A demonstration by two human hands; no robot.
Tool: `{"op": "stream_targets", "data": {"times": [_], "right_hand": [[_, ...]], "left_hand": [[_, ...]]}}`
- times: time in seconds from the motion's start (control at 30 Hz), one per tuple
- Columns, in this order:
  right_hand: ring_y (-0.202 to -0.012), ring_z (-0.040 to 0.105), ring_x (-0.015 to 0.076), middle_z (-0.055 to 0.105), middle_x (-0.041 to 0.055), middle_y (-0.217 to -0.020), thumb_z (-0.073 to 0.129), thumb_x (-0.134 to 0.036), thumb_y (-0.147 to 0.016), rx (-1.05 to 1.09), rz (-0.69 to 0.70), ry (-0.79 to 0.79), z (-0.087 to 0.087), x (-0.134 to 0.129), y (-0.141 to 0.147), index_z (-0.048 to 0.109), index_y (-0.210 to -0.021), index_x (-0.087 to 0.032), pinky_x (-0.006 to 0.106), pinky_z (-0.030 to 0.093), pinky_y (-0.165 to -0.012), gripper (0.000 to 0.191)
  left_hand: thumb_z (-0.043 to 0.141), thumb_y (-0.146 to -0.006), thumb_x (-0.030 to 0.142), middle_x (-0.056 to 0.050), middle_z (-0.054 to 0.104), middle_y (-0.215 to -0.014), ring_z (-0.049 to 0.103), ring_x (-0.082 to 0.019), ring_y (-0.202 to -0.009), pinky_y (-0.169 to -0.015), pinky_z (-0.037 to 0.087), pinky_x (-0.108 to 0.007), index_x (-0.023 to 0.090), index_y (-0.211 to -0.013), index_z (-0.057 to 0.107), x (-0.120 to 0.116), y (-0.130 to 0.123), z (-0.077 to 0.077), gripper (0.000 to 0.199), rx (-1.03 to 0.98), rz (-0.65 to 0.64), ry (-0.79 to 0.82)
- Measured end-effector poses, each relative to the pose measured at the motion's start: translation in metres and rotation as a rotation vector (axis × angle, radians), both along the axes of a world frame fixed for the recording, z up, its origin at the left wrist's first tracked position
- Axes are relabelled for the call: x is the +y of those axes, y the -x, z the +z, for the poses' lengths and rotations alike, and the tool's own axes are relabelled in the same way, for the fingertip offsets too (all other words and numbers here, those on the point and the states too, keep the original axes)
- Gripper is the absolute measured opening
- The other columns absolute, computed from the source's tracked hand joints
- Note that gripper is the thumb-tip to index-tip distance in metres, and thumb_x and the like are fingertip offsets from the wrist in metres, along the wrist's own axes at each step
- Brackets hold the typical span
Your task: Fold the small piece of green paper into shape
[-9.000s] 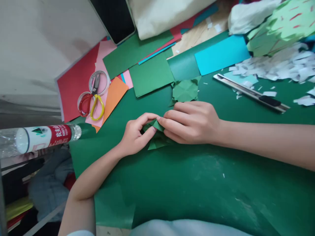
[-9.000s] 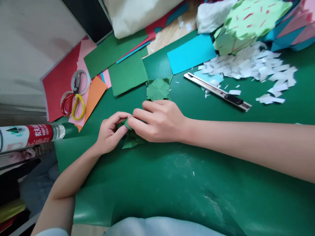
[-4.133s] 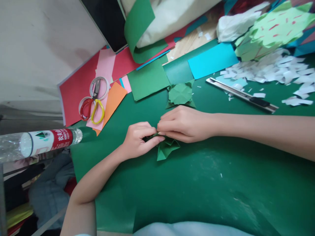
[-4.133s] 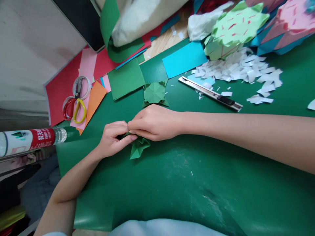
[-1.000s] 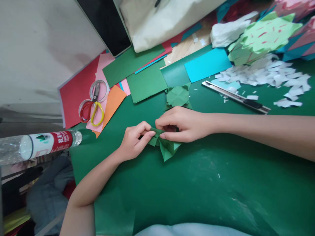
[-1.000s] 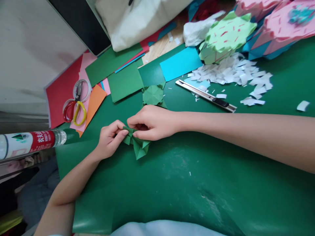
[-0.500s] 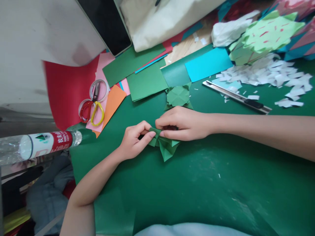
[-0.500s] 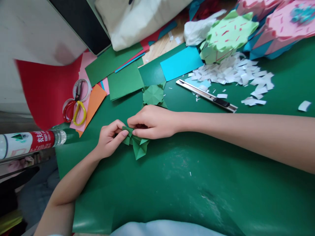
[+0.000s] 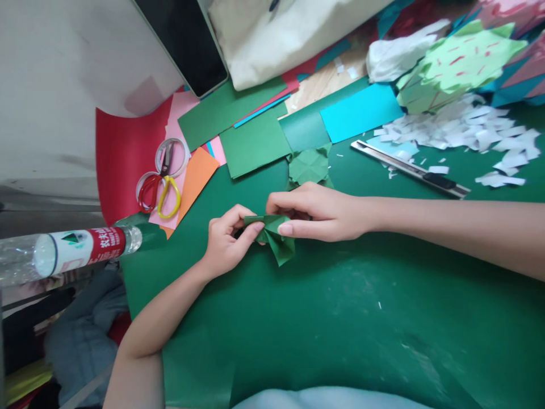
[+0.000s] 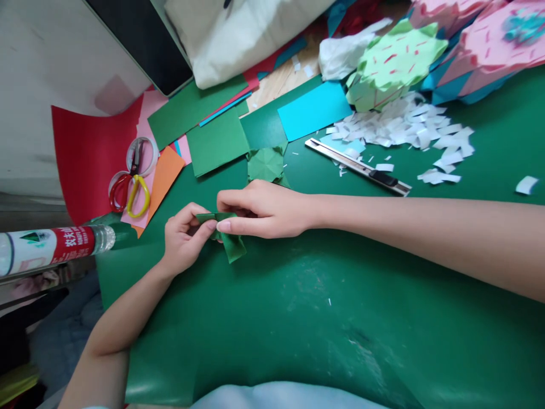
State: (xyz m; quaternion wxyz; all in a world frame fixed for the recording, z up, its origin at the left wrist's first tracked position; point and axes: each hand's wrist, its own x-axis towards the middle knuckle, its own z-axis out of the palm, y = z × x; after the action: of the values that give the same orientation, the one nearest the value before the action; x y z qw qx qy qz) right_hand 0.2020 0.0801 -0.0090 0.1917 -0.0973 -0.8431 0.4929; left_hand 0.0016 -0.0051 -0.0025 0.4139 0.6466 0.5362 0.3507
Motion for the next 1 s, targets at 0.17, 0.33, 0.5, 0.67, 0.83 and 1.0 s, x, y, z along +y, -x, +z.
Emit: {"op": "stream_targets", "data": {"times": [0.17, 0.33, 0.5, 0.67, 0.83, 1.0], "right_hand": [[-0.051, 0.039, 0.0062, 0.045, -0.0059, -0.059, 0.041, -0.046, -0.094, -0.012, -0.032, -0.014, -0.0005, -0.002, 0.0017, 0.041, -0.076, -0.018, 0.02, 0.025, -0.053, 0.033], [-0.049, 0.033, 0.0067, 0.034, -0.0065, -0.054, 0.04, -0.033, -0.095, -0.05, -0.068, -0.112, -0.0008, -0.0022, 0.0045, 0.038, -0.066, -0.018, 0.021, 0.023, -0.053, 0.032], [-0.051, 0.035, 0.007, 0.036, -0.0057, -0.056, 0.037, -0.03, -0.097, -0.04, -0.044, -0.116, -0.0014, -0.0012, 0.0041, 0.04, -0.068, -0.018, 0.022, 0.024, -0.054, 0.031], [-0.052, 0.036, 0.0078, 0.038, -0.0053, -0.056, 0.035, -0.032, -0.098, -0.058, -0.038, -0.129, -0.0017, -0.0011, 0.004, 0.043, -0.07, -0.018, 0.023, 0.024, -0.055, 0.032], [-0.052, 0.036, 0.0074, 0.037, -0.0055, -0.056, 0.037, -0.029, -0.097, -0.056, -0.035, -0.132, -0.0021, -0.0011, 0.0038, 0.043, -0.07, -0.017, 0.022, 0.023, -0.055, 0.03], [-0.051, 0.036, 0.0075, 0.038, -0.0053, -0.056, 0.038, -0.028, -0.097, -0.051, -0.032, -0.141, -0.0029, -0.0013, 0.0038, 0.044, -0.071, -0.017, 0.022, 0.023, -0.054, 0.029]], "left_hand": [[0.062, -0.086, 0.034, 0.007, 0.059, -0.058, 0.058, -0.006, -0.047, -0.047, 0.047, -0.014, 0.019, -0.081, 0.05, 0.0012, 0.0007, -0.006, 0.02, -0.186, 0.148, 0.024], [0.065, -0.084, 0.038, 0.006, 0.059, -0.062, 0.059, -0.006, -0.049, -0.046, 0.048, -0.013, 0.02, -0.088, 0.05, 0.0013, -0.0006, -0.0067, 0.024, -0.155, 0.122, 0.047], [0.063, -0.086, 0.035, 0.003, 0.064, -0.076, 0.064, -0.007, -0.059, -0.051, 0.051, -0.015, 0.022, -0.098, 0.052, 0.0015, -0.0004, -0.0047, 0.021, -0.124, 0.049, -0.048], [0.063, -0.085, 0.039, 0.003, 0.065, -0.077, 0.062, -0.007, -0.054, -0.049, 0.051, -0.016, 0.021, -0.096, 0.058, 0.0012, 0.0022, -0.0032, 0.021, 0.025, -0.012, -0.104], [0.065, -0.083, 0.04, 0.005, 0.065, -0.079, 0.059, -0.004, -0.045, -0.04, 0.047, -0.012, 0.021, -0.095, 0.058, 0.0001, 0.0033, -0.0037, 0.023, 0.014, -0.022, -0.075], [0.063, -0.084, 0.046, 0.004, 0.066, -0.077, 0.059, -0.004, -0.043, -0.038, 0.043, -0.013, 0.021, -0.096, 0.059, 0.0006, 0.0046, -0.0036, 0.029, 0.056, -0.044, -0.112]]}}
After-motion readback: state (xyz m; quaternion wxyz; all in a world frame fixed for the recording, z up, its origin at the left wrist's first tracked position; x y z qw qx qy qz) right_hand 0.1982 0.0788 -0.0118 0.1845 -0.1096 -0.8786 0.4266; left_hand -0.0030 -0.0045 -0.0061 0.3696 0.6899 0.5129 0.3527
